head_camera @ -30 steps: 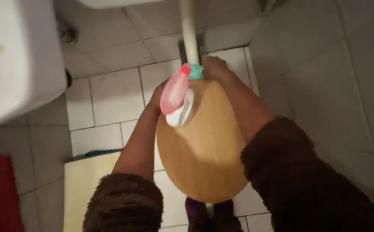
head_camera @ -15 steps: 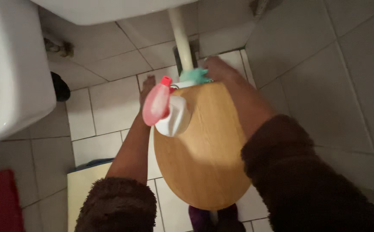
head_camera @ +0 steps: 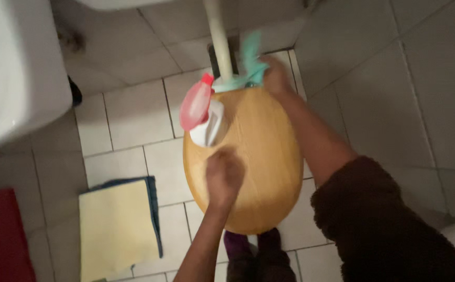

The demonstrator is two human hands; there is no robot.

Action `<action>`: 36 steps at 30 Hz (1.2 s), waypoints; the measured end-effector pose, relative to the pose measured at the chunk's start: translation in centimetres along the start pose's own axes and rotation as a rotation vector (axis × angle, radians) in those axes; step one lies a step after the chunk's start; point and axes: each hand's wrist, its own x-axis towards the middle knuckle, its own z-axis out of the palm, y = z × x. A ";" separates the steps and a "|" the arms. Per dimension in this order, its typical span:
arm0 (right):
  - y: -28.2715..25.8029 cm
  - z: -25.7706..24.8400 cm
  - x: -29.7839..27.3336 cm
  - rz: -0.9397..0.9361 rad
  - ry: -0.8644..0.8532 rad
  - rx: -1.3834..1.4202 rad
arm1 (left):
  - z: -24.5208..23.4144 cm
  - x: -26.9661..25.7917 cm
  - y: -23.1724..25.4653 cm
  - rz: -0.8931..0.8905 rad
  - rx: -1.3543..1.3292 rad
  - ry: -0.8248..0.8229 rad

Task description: The person cleans a toilet by applying cleaning spray and wiping the exterior tank, flush handle, seat, lid, and rim with a cloth.

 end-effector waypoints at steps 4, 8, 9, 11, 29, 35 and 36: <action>-2.3 2.4 -5.1 -0.368 -0.272 -0.373 | 4.0 2.3 1.1 0.151 0.058 -0.009; -5.5 -1.5 -13.2 -0.332 0.093 -0.746 | 3.2 0.2 1.7 -0.483 -0.757 0.062; -6.0 -1.4 -15.1 -0.369 0.120 -0.758 | 1.7 -0.4 2.3 -0.371 -0.412 0.175; -6.7 0.2 -19.1 -0.400 0.015 -0.693 | -2.0 -0.5 3.8 -0.240 0.000 0.356; -10.0 9.8 -30.6 -0.377 -0.468 -0.563 | -15.2 6.1 6.5 -0.153 -0.367 0.212; -2.2 3.6 -20.8 -0.065 0.096 -1.040 | -17.8 3.4 6.8 -0.232 -0.469 0.159; -1.7 5.8 -17.7 -0.120 0.096 -1.007 | -17.9 2.8 6.3 -0.254 -0.493 0.153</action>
